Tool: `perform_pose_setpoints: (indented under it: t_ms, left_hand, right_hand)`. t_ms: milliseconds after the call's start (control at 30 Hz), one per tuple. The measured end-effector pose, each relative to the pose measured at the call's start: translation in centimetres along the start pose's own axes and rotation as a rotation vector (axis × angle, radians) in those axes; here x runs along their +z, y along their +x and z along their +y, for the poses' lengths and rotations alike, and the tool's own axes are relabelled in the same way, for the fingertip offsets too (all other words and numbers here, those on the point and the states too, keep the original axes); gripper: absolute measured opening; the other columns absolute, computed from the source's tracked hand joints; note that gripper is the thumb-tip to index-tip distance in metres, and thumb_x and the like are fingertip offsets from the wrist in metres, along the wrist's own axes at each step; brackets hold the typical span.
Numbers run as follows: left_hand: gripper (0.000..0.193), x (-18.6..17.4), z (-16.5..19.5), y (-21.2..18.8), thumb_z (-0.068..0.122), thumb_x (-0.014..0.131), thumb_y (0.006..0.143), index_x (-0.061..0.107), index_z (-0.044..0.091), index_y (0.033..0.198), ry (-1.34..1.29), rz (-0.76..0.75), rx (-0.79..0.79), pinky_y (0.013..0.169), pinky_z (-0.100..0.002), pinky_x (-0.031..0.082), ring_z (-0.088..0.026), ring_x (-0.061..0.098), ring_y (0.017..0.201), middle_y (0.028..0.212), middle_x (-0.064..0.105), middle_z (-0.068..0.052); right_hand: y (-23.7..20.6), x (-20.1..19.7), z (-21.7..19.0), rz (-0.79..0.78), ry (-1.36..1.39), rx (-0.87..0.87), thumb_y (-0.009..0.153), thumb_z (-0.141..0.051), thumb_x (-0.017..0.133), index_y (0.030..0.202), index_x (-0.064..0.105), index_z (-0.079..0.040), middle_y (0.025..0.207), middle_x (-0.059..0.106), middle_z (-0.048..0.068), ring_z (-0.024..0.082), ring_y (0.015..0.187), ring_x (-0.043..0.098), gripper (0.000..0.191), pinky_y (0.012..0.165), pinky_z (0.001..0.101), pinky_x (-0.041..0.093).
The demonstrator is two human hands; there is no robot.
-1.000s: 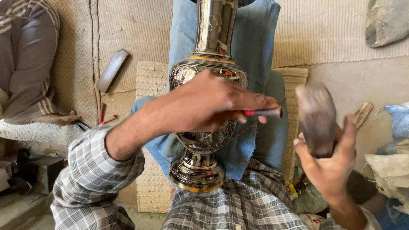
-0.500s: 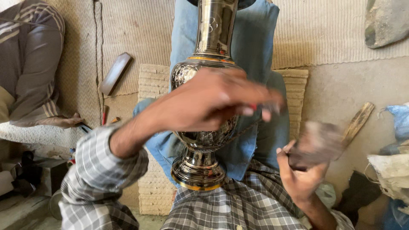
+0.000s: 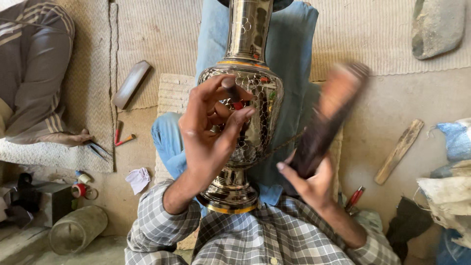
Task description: The person sits on the floor with a brass vase held on their lap and embosses decorative patterns into its surface. They hold a steel punch against the metal with one hand and repeatedly strike it with a wooden mallet held in the other hand, repositioning the punch to work new spots on the vase body.
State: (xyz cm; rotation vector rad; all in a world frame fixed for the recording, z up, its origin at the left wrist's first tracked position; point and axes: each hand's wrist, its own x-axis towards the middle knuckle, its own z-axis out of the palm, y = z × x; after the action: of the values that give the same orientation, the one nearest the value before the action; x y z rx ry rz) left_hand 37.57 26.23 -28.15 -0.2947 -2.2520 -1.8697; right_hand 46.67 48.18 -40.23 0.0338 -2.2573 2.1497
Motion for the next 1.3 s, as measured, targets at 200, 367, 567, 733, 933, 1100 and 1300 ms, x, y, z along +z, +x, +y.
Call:
perform_pose_setpoints:
  t_ms: [200, 367, 567, 733, 933, 1100, 1300]
  left_hand:
    - [0.051, 0.6, -0.9, -0.6, -0.014, 0.072, 0.101, 0.048, 0.001, 0.144, 0.065, 0.046, 0.114, 0.062, -0.016, 0.057, 0.000, 0.064, 0.071, 0.128, 0.072, -0.012]
    - [0.053, 0.8, -0.5, -0.6, -0.012, 0.074, 0.100, 0.050, 0.002, 0.144, 0.134, 0.064, 0.124, 0.060, -0.016, 0.055, -0.001, 0.064, 0.070, 0.129, 0.073, -0.010]
    - [0.052, 0.9, -0.1, -0.5, -0.012, 0.074, 0.100, 0.052, 0.002, 0.145, 0.160, 0.067, 0.117, 0.056, -0.015, 0.051, -0.001, 0.061, 0.064, 0.125, 0.074, -0.009]
    - [0.050, 1.0, 0.2, -0.2, -0.010, 0.076, 0.101, 0.053, 0.003, 0.143, 0.169, 0.062, 0.137, 0.058, -0.016, 0.052, -0.001, 0.061, 0.064, 0.123, 0.075, -0.008]
    - [0.045, 0.5, 0.7, 0.4, -0.006, 0.075, 0.098, 0.058, 0.004, 0.139, 0.216, -0.044, 0.090, 0.062, -0.019, 0.058, -0.005, 0.075, 0.074, 0.129, 0.075, -0.006]
    - [0.048, 0.4, -0.2, 1.3, 0.002, 0.077, 0.100, 0.059, 0.014, 0.143, 0.346, -0.145, 0.183, 0.069, -0.022, 0.065, -0.009, 0.078, 0.089, 0.131, 0.075, -0.003]
    - [0.052, -0.4, -0.3, 2.8, -0.003, 0.073, 0.098, 0.055, 0.014, 0.144, 0.325, -0.340, 0.279, 0.082, -0.026, 0.066, -0.014, 0.079, 0.100, 0.126, 0.074, 0.000]
  right_hand:
    - [3.2, -5.7, -4.6, -0.044, -0.180, -0.115, 0.090, -0.005, 0.081, 0.127, 0.046, -0.002, 0.103, 0.067, 0.007, 0.014, 0.092, 0.069, 0.050, 0.082, 0.0279, 0.059]
    - [7.9, -8.2, -10.6, -0.135, -0.588, -0.282, 0.087, -0.006, 0.086, 0.151, 0.040, 0.002, 0.103, 0.067, 0.012, 0.019, 0.083, 0.072, 0.080, 0.075, 0.0295, 0.061]
    - [11.1, -9.5, -15.7, -0.212, -0.960, -0.463, 0.077, -0.006, 0.086, 0.150, 0.043, 0.000, 0.098, 0.069, 0.023, 0.027, 0.082, 0.070, 0.086, 0.069, 0.0361, 0.057]
    - [12.8, -8.6, -18.2, -0.271, -0.967, 0.004, 0.094, -0.001, 0.081, 0.115, 0.066, -0.011, 0.089, 0.068, 0.010, 0.020, 0.070, 0.072, 0.028, 0.067, 0.0318, 0.058]
    - [14.9, -9.4, -18.5, -0.480, -0.969, -0.239, 0.076, 0.007, 0.076, 0.155, 0.047, -0.014, 0.089, 0.064, 0.011, 0.018, 0.071, 0.060, 0.087, 0.056, 0.0329, 0.050]
    - [14.6, -10.2, -17.1, -0.462, -1.050, -0.164, 0.075, 0.006, 0.078, 0.158, 0.045, -0.016, 0.084, 0.065, 0.010, 0.019, 0.069, 0.063, 0.093, 0.059, 0.0336, 0.053]
    - [12.1, -10.5, -14.5, -0.351, -0.933, -0.370, 0.072, 0.004, 0.078, 0.156, 0.041, -0.010, 0.106, 0.069, 0.020, 0.026, 0.086, 0.071, 0.093, 0.073, 0.0362, 0.059]
